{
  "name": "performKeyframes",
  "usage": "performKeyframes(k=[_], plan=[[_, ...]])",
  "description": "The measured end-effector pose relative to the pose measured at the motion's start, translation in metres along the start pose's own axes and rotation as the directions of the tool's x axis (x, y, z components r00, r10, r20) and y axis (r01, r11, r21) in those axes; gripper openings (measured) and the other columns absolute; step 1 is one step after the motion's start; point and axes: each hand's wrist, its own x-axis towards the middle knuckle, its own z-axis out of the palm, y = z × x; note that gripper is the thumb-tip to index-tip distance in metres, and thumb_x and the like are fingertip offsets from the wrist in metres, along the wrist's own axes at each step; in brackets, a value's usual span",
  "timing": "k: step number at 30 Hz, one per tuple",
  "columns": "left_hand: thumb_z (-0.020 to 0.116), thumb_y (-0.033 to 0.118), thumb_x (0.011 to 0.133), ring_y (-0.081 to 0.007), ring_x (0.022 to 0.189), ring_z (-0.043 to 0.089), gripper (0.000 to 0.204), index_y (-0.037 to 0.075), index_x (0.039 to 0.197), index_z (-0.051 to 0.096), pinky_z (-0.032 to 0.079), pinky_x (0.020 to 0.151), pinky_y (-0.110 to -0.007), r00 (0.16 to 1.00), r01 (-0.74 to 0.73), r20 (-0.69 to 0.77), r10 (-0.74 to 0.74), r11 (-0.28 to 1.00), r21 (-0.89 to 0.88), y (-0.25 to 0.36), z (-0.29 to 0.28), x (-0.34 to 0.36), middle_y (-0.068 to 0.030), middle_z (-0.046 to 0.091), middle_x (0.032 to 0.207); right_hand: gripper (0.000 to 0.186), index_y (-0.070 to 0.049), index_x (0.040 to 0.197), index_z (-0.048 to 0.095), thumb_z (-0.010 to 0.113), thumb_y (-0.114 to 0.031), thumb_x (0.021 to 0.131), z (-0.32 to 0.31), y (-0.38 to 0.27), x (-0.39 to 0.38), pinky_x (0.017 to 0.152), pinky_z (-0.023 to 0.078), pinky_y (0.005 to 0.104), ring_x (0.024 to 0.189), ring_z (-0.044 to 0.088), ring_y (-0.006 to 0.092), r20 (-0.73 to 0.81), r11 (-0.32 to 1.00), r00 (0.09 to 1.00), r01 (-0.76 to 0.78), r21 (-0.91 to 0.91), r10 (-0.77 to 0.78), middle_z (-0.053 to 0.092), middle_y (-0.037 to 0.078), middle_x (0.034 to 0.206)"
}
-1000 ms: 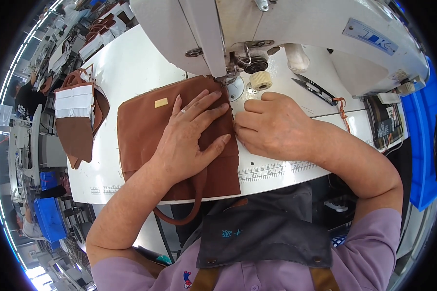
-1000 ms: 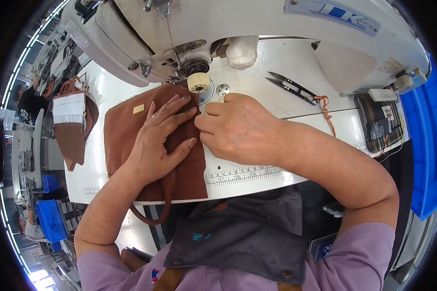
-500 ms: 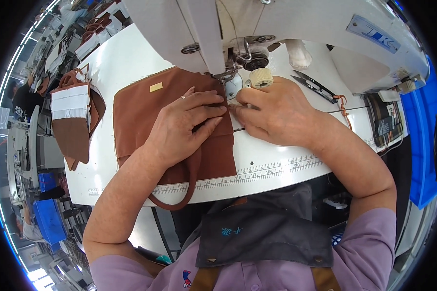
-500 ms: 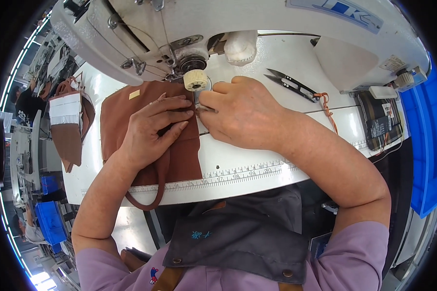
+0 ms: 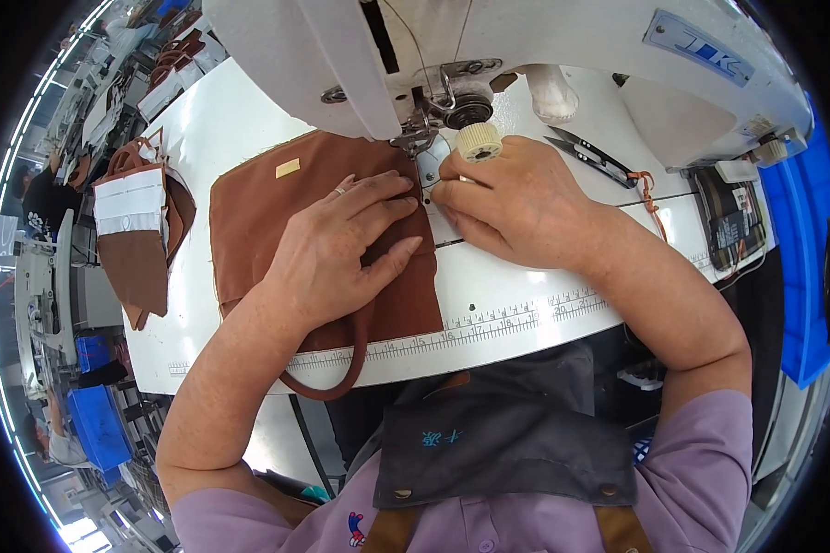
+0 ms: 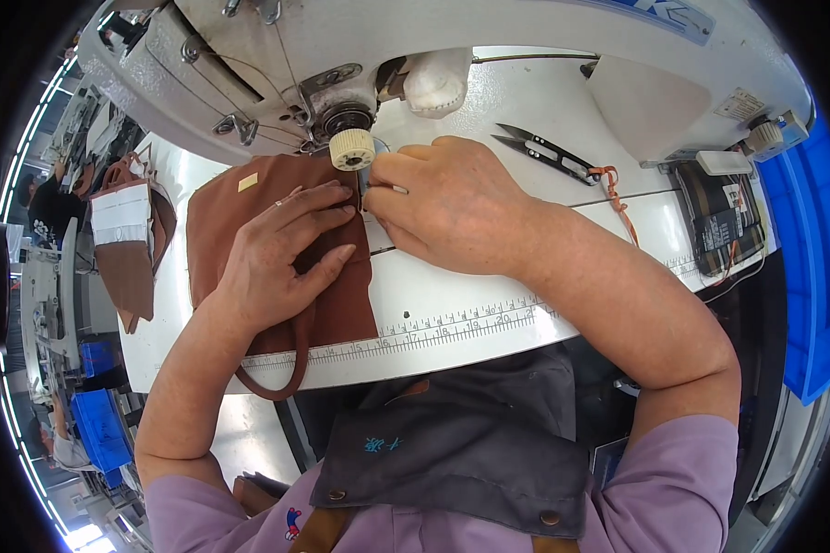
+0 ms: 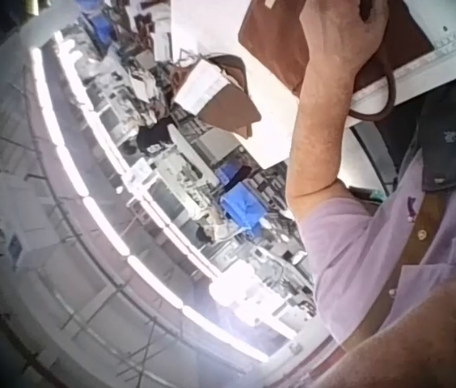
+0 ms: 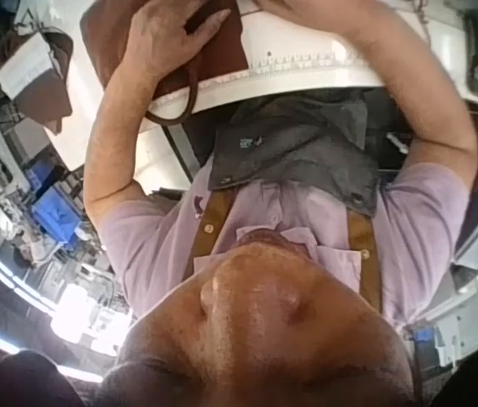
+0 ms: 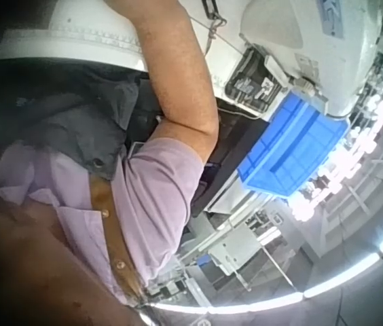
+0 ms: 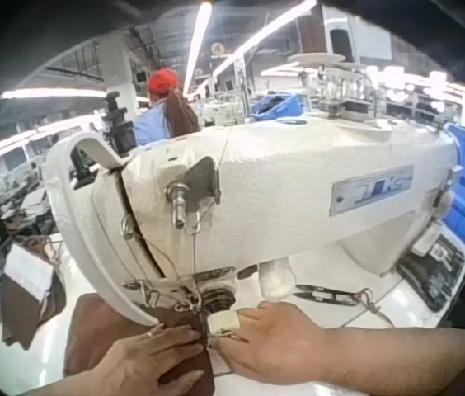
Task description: The recorder is using an industrial sewing machine to stitch components of a brown leather bag, and using thread snips to trim excess thread.
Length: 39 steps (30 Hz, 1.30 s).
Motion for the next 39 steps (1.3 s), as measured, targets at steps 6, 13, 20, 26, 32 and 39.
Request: performKeyframes(k=[6, 13, 20, 26, 32, 39], plan=[[0.076, 0.02, 0.087, -0.0294, 0.115, 0.068, 0.034, 0.002, 0.115, 0.072, 0.05, 0.109, -0.046, 0.996, -0.045, -0.078, 0.043, 0.999, -0.012, -0.005, 0.005, -0.006, -0.0117, 0.066, 0.131, 0.012, -0.009, 0.093, 0.074, 0.072, -0.015, 0.082, 0.0, 0.0, 0.002, 0.069, 0.053, 0.0374, 0.085, 0.065, 0.0216, 0.032, 0.999, 0.999, 0.02, 0.029, -0.02, 0.061, 0.003, 0.094], [0.076, 0.017, 0.085, -0.0281, 0.114, 0.068, 0.031, 0.001, 0.112, 0.074, 0.052, 0.108, -0.044, 0.994, -0.035, -0.107, 0.03, 0.998, -0.048, -0.005, 0.006, -0.006, -0.0113, 0.068, 0.129, 0.013, -0.01, 0.094, 0.076, 0.073, -0.016, 0.082, 0.0, -0.002, 0.001, 0.069, 0.05, 0.0372, 0.082, 0.064, 0.0212, 0.086, 0.999, 0.996, 0.019, 0.041, -0.022, 0.062, 0.002, 0.092], [0.075, 0.016, 0.084, -0.0281, 0.111, 0.07, 0.031, 0.001, 0.111, 0.074, 0.052, 0.108, -0.043, 0.993, -0.028, -0.112, 0.022, 0.998, -0.053, -0.005, 0.006, -0.005, -0.0114, 0.068, 0.128, 0.014, -0.008, 0.093, 0.075, 0.073, -0.016, 0.08, 0.001, -0.007, 0.005, 0.067, 0.049, 0.0369, 0.078, 0.064, 0.0214, 0.051, 1.0, 0.998, 0.026, 0.015, -0.027, 0.061, 0.003, 0.086], [0.075, 0.016, 0.085, -0.0287, 0.111, 0.07, 0.03, 0.0, 0.11, 0.075, 0.052, 0.107, -0.041, 0.989, -0.035, -0.143, 0.027, 0.998, -0.056, -0.012, 0.008, 0.001, -0.0124, 0.069, 0.126, 0.019, -0.007, 0.097, 0.075, 0.072, -0.016, 0.081, 0.0, -0.006, 0.008, 0.068, 0.05, 0.0375, 0.079, 0.065, 0.0224, 0.065, 0.999, 0.998, 0.014, -0.046, -0.011, 0.062, 0.004, 0.088], [0.075, 0.016, 0.085, -0.0293, 0.11, 0.07, 0.029, 0.0, 0.109, 0.076, 0.054, 0.103, -0.038, 0.986, -0.028, -0.168, 0.016, 0.998, -0.065, -0.027, 0.009, 0.013, -0.014, 0.071, 0.124, 0.022, -0.006, 0.1, 0.075, 0.071, -0.019, 0.083, 0.001, -0.007, 0.011, 0.069, 0.052, 0.0408, 0.081, 0.065, 0.0257, 0.044, 0.994, 0.997, -0.051, -0.101, 0.056, 0.064, 0.007, 0.09], [0.076, 0.016, 0.084, -0.0296, 0.102, 0.072, 0.027, 0.003, 0.107, 0.077, 0.06, 0.085, -0.037, 0.981, -0.02, -0.192, 0.01, 0.999, -0.048, -0.035, 0.011, 0.02, -0.0134, 0.072, 0.118, 0.025, -0.007, 0.103, 0.074, 0.072, -0.024, 0.084, 0.0, -0.003, 0.009, 0.068, 0.053, 0.0431, 0.084, 0.065, 0.0298, 0.053, 0.991, 0.992, -0.108, -0.074, 0.112, 0.063, 0.01, 0.091]])
